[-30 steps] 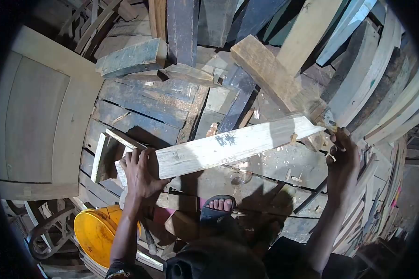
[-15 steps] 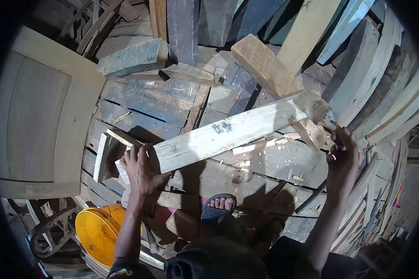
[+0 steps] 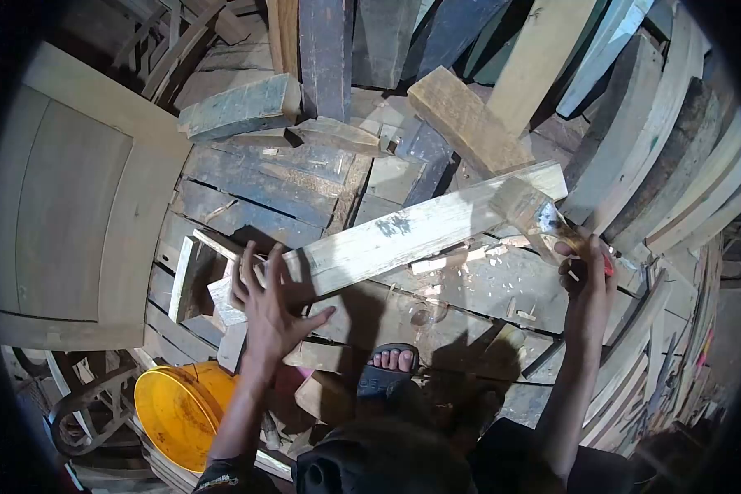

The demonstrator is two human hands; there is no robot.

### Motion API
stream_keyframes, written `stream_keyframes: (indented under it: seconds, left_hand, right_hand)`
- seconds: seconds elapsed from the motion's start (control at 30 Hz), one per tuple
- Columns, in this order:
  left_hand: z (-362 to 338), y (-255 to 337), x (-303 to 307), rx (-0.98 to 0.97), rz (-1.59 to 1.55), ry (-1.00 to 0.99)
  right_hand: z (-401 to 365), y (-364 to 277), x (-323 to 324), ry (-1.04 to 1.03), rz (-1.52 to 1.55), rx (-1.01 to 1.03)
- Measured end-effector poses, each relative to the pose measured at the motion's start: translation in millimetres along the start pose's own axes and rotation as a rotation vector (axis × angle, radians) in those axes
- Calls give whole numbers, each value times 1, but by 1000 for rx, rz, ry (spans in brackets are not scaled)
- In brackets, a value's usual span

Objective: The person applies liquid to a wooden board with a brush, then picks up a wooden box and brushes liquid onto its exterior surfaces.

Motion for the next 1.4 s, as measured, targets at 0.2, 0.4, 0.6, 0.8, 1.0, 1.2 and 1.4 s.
stream_keyframes:
  seconds: [0.2,0.4,0.6,0.8,1.0,1.2,1.4]
  left_hand:
    - [-48,108,-87,-411,-674,-414]
    - [-52,116,-178,-238,-750,-359]
    - [-62,133,-217,-349,-548,-295]
    - [-50,123,-205,-142,-827,-275]
    - [-19,131,-137,-56,-1098,-260]
    - [4,141,-88,-112,-1080,-145]
    - [17,137,-69,-114,-942,-107]
  right_hand:
    - [-1,0,-7,-56,215,32]
    - [-6,0,-11,-46,218,41]
    - [-19,5,-32,-295,5,131]
    - [-56,-10,-77,-595,-153,111]
    - [-59,1,-78,-691,-160,123]
    - [-68,-25,-77,-682,-191,190]
    - [-83,-55,-82,-754,-376,369]
Point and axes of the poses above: each hand's wrist, its own z-axis towards the middle knuckle, its own x-axis out of the back of the hand, y = z × x, the point moved 10 cm from there along z, towards the middle knuckle, and after that the axes turned 4 degrees about -x, right-handed, at the moved point
